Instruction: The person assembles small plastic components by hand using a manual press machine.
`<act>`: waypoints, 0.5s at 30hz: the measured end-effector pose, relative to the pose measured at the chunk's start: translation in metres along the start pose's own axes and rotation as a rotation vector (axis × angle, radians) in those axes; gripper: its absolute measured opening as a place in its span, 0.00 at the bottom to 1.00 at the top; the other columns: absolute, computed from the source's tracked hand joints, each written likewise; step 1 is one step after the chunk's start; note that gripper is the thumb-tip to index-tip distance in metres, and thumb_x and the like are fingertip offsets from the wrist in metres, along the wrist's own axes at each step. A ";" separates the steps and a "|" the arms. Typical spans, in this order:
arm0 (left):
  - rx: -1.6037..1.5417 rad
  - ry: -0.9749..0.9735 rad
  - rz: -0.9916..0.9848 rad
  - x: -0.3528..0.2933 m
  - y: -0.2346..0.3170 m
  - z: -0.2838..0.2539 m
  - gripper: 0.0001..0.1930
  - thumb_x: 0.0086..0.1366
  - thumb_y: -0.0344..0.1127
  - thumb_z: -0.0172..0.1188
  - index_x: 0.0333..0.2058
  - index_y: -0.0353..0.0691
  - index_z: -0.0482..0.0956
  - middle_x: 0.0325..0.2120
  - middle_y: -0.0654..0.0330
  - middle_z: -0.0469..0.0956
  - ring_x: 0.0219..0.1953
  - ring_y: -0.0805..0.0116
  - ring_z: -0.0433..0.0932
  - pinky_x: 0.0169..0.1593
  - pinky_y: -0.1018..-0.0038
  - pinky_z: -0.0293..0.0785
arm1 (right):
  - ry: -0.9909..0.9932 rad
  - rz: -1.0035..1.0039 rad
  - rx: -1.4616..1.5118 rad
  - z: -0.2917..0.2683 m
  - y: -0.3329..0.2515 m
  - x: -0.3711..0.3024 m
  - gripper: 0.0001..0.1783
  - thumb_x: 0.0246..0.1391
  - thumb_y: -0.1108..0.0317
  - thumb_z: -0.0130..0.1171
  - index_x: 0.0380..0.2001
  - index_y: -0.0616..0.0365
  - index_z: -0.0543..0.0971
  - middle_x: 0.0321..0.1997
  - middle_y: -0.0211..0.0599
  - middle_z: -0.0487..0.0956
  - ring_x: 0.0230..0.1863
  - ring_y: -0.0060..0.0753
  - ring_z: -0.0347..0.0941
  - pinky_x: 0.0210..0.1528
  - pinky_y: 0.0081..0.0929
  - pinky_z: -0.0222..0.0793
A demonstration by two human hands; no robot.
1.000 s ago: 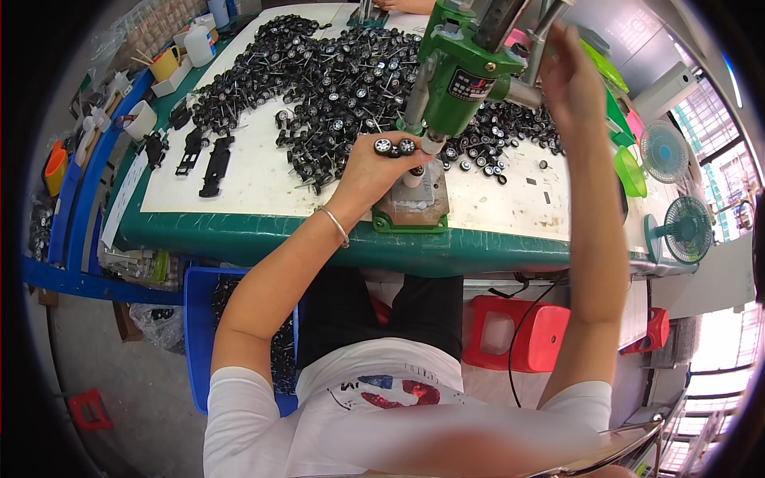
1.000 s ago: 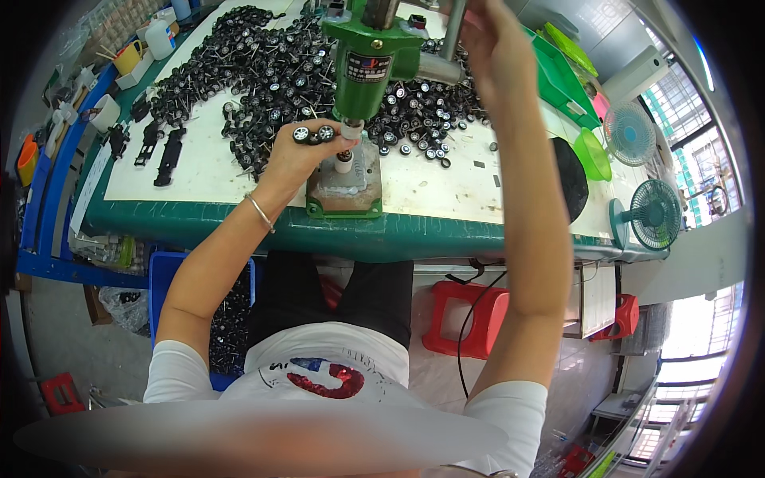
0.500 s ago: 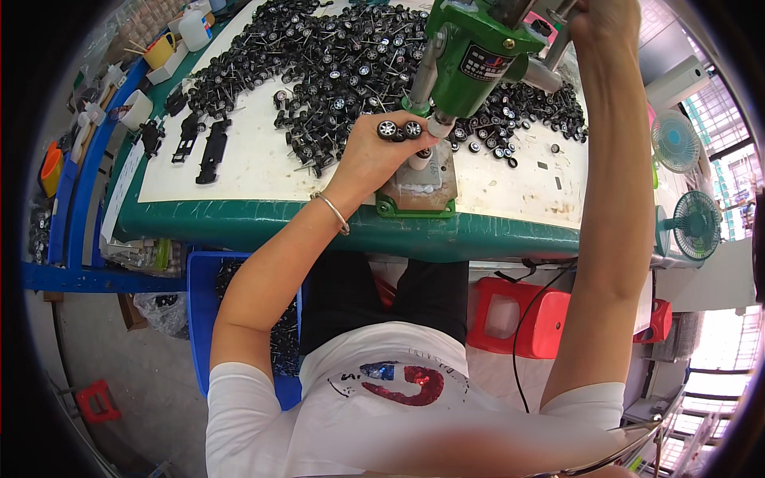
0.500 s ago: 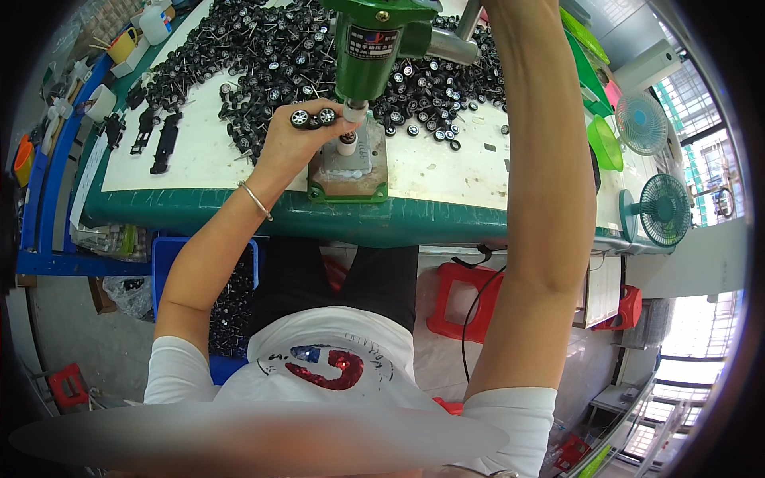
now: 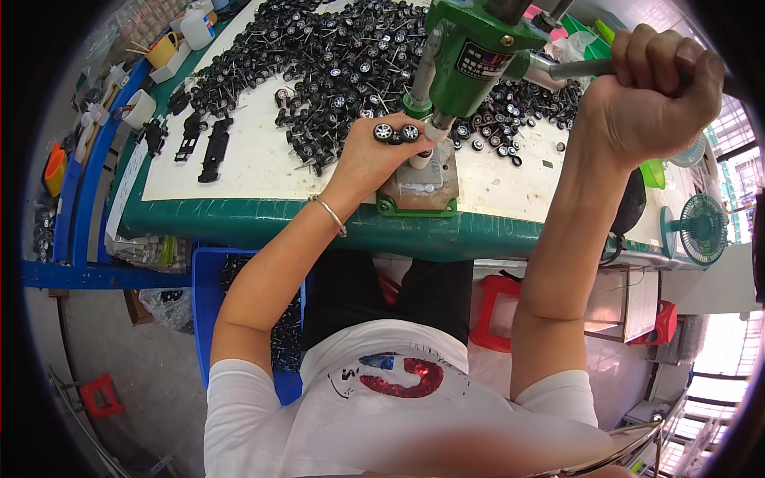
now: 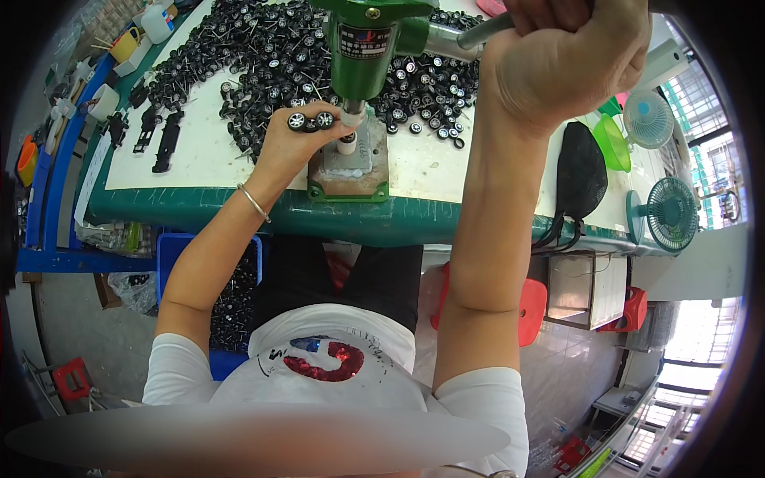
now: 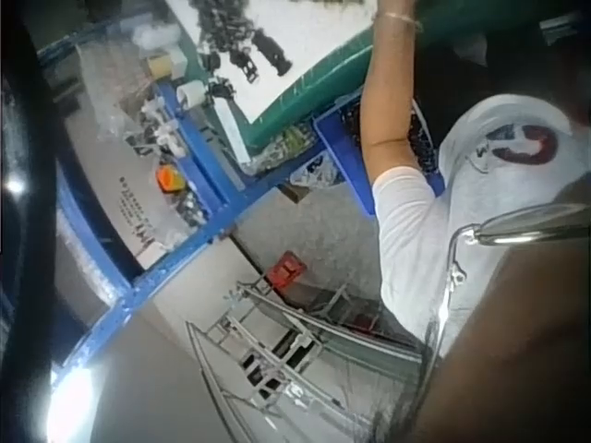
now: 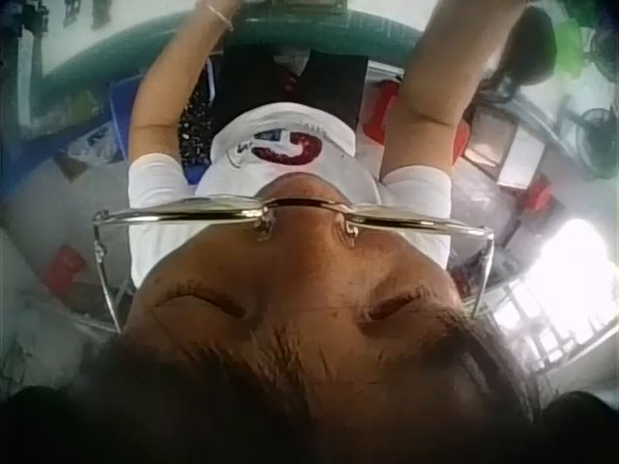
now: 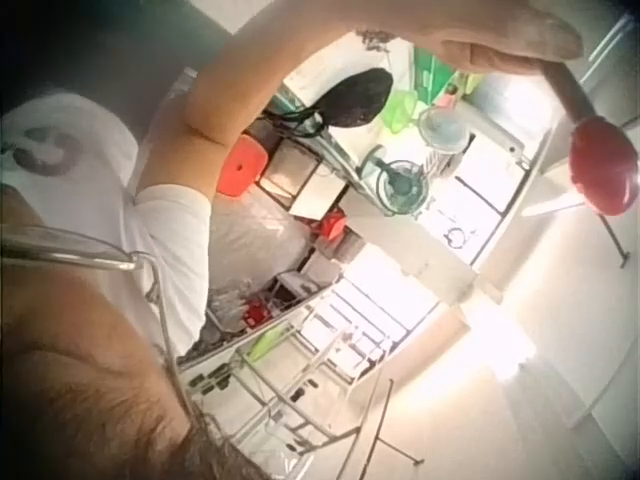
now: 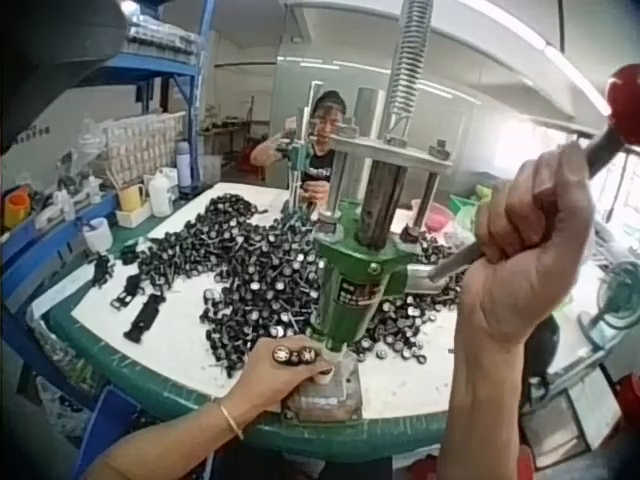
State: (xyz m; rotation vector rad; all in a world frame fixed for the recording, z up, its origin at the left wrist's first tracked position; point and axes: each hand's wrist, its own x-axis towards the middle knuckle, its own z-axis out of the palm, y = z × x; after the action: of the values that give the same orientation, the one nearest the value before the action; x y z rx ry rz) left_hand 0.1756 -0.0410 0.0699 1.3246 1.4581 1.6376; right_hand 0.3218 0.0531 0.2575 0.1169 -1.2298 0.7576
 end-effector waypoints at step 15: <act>-0.832 0.102 -0.341 0.003 -0.014 0.002 0.09 0.58 0.29 0.65 0.38 0.35 0.80 0.30 0.61 0.79 0.34 0.73 0.78 0.41 0.80 0.72 | -0.059 0.674 -0.068 0.007 0.070 0.048 0.14 0.62 0.57 0.55 0.24 0.46 0.68 0.15 0.12 0.57 0.10 0.10 0.47 0.10 0.13 0.41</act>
State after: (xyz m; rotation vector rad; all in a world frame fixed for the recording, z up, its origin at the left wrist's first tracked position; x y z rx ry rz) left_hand 0.1737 -0.0347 0.0572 0.5021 0.8115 1.7844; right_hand 0.2816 0.1248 0.2804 -0.3524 -1.3598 1.2969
